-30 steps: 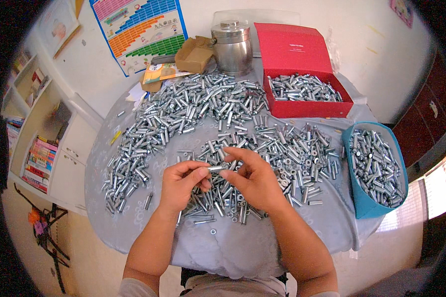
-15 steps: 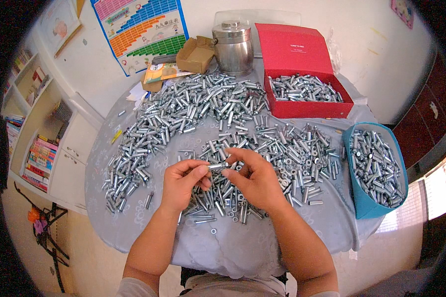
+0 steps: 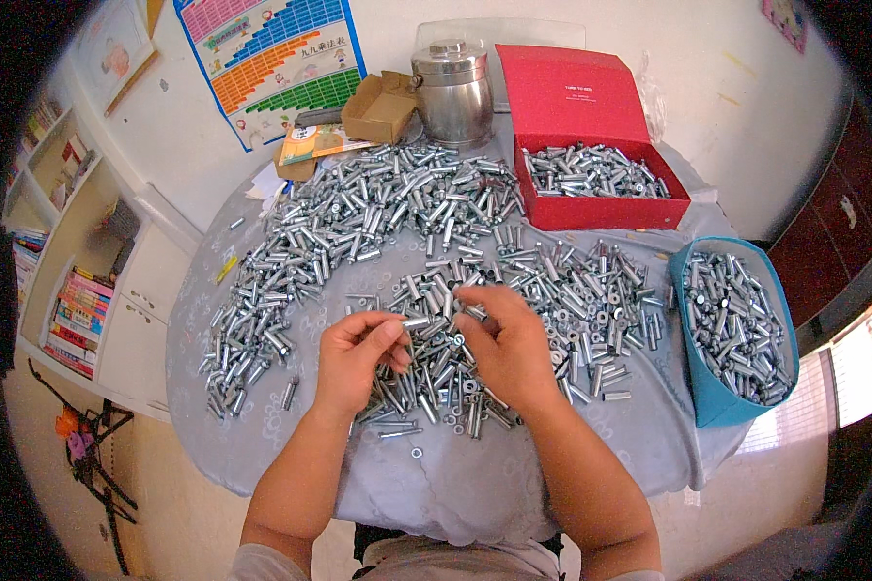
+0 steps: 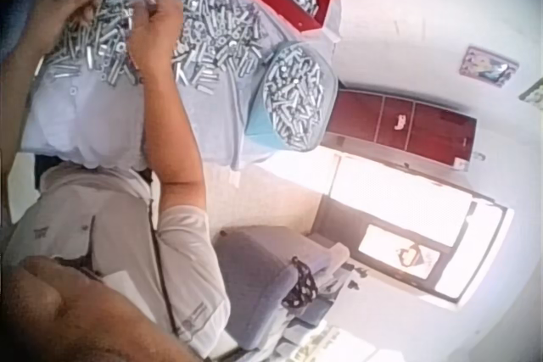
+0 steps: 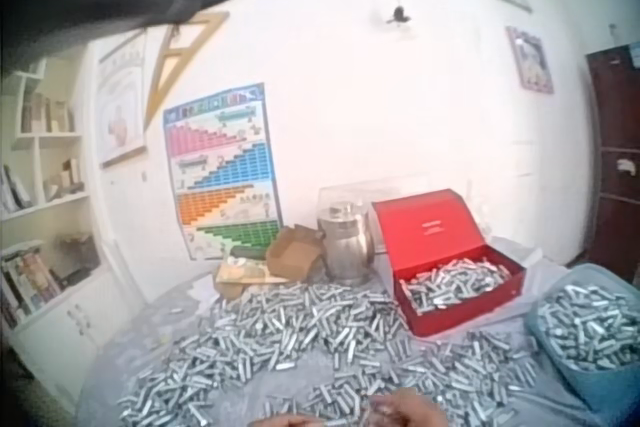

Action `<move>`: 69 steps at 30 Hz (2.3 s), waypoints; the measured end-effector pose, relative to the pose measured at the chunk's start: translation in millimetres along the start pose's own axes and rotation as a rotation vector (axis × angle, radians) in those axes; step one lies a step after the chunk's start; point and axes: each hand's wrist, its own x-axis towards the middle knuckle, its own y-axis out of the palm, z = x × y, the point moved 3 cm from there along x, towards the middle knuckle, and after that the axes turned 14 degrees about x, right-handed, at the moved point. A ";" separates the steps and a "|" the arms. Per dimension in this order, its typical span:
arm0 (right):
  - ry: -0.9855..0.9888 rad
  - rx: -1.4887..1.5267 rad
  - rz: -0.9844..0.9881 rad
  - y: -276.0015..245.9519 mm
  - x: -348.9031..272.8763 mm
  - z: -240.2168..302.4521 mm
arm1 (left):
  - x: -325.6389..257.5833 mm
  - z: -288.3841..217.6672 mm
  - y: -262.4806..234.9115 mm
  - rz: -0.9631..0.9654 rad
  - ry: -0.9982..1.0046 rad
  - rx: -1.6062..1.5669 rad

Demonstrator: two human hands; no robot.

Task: The person sits at a table covered with metal fasteners and repeatedly picks up a bolt and a nut, screwing them together by hand. The person then places the assembled fastener into a red box on the right side of the table. This repetitive assembly process continues throughout the video.

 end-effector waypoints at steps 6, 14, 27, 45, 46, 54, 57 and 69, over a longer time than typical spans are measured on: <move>-0.026 -0.042 0.155 2.5 -2.4 3.0 | -0.2 0.9 2.2 0.009 0.024 0.015; -0.041 -0.077 0.225 12.6 -9.9 12.1 | -1.7 1.1 7.7 0.052 0.043 -0.008; -0.204 -0.217 -0.071 -8.0 3.6 8.5 | 2.0 -23.7 -14.1 -0.100 0.131 0.444; -0.221 -0.196 0.003 5.3 -4.9 5.7 | -86.9 -22.3 -81.8 -0.079 0.040 1.384; -0.243 -0.201 0.004 5.5 -4.5 4.8 | -83.6 -26.5 -79.9 -0.112 0.007 1.361; -0.011 0.015 0.122 6.7 -7.9 5.7 | -17.5 -42.3 -22.5 0.080 0.072 0.385; 0.094 0.043 0.193 2.9 -5.3 8.3 | -1.0 -33.2 0.3 0.105 0.090 0.227; 0.369 0.392 0.086 6.4 -5.3 -6.9 | -1.4 -14.7 -1.7 0.037 0.079 0.068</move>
